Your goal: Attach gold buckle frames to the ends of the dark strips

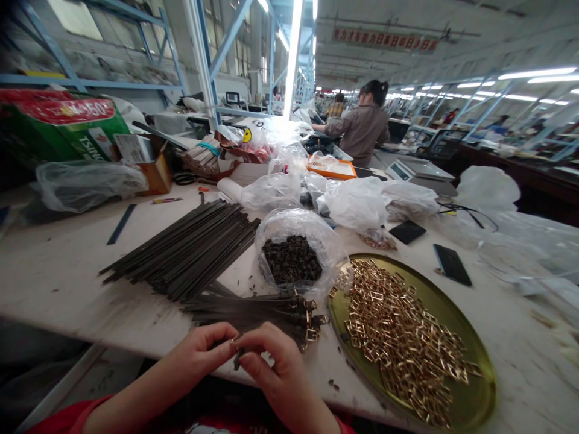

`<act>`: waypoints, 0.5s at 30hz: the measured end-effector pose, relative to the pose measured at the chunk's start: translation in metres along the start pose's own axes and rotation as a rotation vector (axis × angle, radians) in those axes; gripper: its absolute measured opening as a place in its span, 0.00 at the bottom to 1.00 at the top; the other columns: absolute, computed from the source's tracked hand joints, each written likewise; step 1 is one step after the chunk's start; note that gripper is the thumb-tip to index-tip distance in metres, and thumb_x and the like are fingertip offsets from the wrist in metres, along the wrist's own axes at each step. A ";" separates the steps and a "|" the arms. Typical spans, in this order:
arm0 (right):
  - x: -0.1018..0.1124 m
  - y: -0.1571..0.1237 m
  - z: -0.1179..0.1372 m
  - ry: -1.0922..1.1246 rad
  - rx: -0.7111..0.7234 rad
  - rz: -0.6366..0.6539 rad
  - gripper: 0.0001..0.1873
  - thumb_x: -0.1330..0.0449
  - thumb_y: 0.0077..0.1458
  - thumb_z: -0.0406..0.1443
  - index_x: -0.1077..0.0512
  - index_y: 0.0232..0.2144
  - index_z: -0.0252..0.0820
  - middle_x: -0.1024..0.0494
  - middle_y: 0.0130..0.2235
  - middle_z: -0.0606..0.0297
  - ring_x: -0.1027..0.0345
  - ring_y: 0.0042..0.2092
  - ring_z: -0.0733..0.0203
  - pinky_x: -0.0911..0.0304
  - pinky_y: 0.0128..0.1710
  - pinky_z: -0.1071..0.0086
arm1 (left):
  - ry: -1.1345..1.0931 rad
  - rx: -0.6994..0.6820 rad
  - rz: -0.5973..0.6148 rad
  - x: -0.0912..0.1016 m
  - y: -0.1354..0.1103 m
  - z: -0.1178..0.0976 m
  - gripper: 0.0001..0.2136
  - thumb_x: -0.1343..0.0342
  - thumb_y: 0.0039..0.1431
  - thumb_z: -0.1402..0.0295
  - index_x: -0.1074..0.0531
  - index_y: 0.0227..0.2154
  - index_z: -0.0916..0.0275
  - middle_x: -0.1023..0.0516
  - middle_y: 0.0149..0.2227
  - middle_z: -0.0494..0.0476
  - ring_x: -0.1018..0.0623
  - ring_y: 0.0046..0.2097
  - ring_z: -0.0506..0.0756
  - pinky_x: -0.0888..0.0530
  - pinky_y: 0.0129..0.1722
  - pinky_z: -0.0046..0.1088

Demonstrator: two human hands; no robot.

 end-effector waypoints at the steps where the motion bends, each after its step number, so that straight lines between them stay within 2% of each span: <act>1: -0.001 0.000 0.001 -0.051 0.015 0.022 0.06 0.43 0.54 0.37 0.28 0.34 0.45 0.29 0.30 0.67 0.37 0.34 0.64 0.42 0.34 0.72 | 0.004 0.003 -0.004 0.000 0.000 0.000 0.14 0.50 0.50 0.56 0.31 0.26 0.65 0.34 0.24 0.48 0.35 0.30 0.52 0.38 0.31 0.24; 8: -0.011 -0.003 0.008 -0.373 0.081 0.187 0.05 0.43 0.54 0.38 0.31 0.34 0.44 0.32 0.31 0.67 0.38 0.32 0.64 0.45 0.30 0.73 | 0.044 0.024 -0.012 -0.003 -0.002 0.004 0.12 0.51 0.49 0.59 0.31 0.25 0.64 0.33 0.23 0.48 0.34 0.29 0.52 0.38 0.30 0.24; 12: -0.016 -0.007 0.010 -0.449 0.074 0.287 0.08 0.42 0.53 0.40 0.31 0.37 0.46 0.33 0.31 0.67 0.38 0.33 0.64 0.45 0.30 0.73 | 0.064 0.052 0.035 -0.008 -0.003 0.008 0.12 0.51 0.48 0.60 0.31 0.25 0.65 0.33 0.24 0.48 0.34 0.30 0.52 0.38 0.31 0.24; 15: -0.016 -0.008 0.009 -0.492 0.073 0.288 0.06 0.42 0.53 0.36 0.31 0.36 0.45 0.33 0.31 0.67 0.39 0.32 0.65 0.47 0.29 0.73 | 0.066 0.069 0.043 -0.010 -0.002 0.012 0.12 0.52 0.48 0.60 0.32 0.24 0.65 0.36 0.23 0.48 0.36 0.29 0.51 0.39 0.29 0.24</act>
Point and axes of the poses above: each hand's wrist, its own y-axis towards the middle knuckle, its own x-axis out of the back of the hand, z = x × y, the point moved 10 cm from there along y, towards the middle knuckle
